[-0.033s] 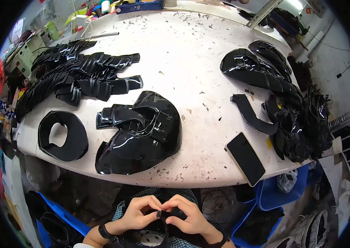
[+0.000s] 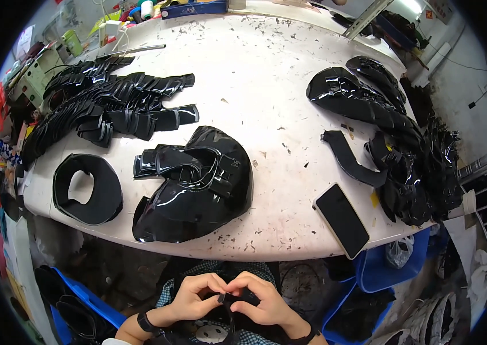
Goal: Inspecting and organizing black patent leather shoe upper components at a manufacturing workbench.
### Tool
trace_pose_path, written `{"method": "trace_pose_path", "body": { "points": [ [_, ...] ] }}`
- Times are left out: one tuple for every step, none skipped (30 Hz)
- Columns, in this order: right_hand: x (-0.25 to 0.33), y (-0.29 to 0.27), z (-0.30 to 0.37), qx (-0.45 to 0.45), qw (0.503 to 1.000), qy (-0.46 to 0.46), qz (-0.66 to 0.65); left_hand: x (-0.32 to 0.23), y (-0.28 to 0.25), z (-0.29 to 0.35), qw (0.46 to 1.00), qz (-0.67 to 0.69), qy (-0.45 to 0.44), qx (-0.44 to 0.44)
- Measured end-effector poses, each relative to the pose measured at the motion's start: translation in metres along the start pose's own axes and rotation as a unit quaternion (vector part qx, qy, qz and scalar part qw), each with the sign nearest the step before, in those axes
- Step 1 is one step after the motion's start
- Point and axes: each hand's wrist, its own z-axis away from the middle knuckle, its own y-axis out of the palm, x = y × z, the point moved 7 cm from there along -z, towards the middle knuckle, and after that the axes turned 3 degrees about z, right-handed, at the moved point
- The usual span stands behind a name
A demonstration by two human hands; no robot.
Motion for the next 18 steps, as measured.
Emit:
{"method": "trace_pose_path", "body": {
  "points": [
    [-0.003,0.002,0.002,0.000,1.000,0.001,-0.001,-0.001,0.001,0.000,0.998,-0.059,0.012,0.006],
    [-0.014,0.004,0.006,-0.001,0.995,0.055,-0.086,-0.001,0.002,-0.001,0.993,-0.119,0.024,0.013],
    [-0.024,0.006,0.009,-0.001,0.979,0.109,-0.171,0.000,0.001,-0.001,0.993,-0.118,0.025,0.014],
    [-0.025,0.005,0.009,-0.002,0.979,0.109,-0.171,0.007,0.003,0.000,0.997,-0.056,-0.024,0.039],
    [-0.022,0.009,0.008,0.040,0.968,0.088,-0.233,0.016,0.005,0.001,0.995,0.006,-0.073,0.063],
    [-0.017,0.013,0.008,0.081,0.950,0.065,-0.294,0.019,0.003,0.001,0.995,0.007,-0.073,0.063],
    [-0.016,0.015,0.010,0.097,0.931,0.064,-0.345,0.021,0.008,0.003,0.985,0.103,-0.078,0.111],
    [-0.016,0.015,0.010,0.098,0.931,0.064,-0.345,0.021,0.013,0.005,0.964,0.198,-0.083,0.157],
    [-0.015,0.016,0.009,0.100,0.925,0.071,-0.361,0.024,0.011,0.007,0.955,0.212,-0.109,0.175],
    [-0.015,0.016,0.009,0.102,0.918,0.078,-0.376,0.021,0.012,0.006,0.955,0.212,-0.109,0.174],
    [-0.016,0.016,0.008,0.102,0.917,0.077,-0.377,0.017,0.011,0.005,0.955,0.215,-0.126,0.161],
    [-0.019,0.015,0.006,0.093,0.925,0.071,-0.362,0.016,0.010,0.004,0.954,0.218,-0.142,0.149],
    [-0.020,0.015,0.005,0.085,0.932,0.065,-0.347,0.020,0.009,0.007,0.956,0.220,-0.137,0.138],
    [-0.021,0.015,0.004,0.085,0.931,0.066,-0.348,0.015,0.008,0.008,0.956,0.220,-0.138,0.137],
    [-0.021,0.016,0.004,0.102,0.928,0.068,-0.352,0.002,0.006,0.006,0.975,0.138,-0.096,0.142],
    [-0.021,0.018,0.004,0.119,0.924,0.070,-0.356,-0.013,0.003,0.005,0.987,0.056,-0.054,0.144],
    [-0.028,0.023,0.015,0.179,0.907,0.122,-0.362,-0.025,0.001,0.004,0.987,-0.023,-0.021,0.158],
    [-0.039,0.025,0.030,0.207,0.888,0.157,-0.379,-0.033,0.001,0.003,0.987,-0.022,-0.021,0.158]
  ]
}}
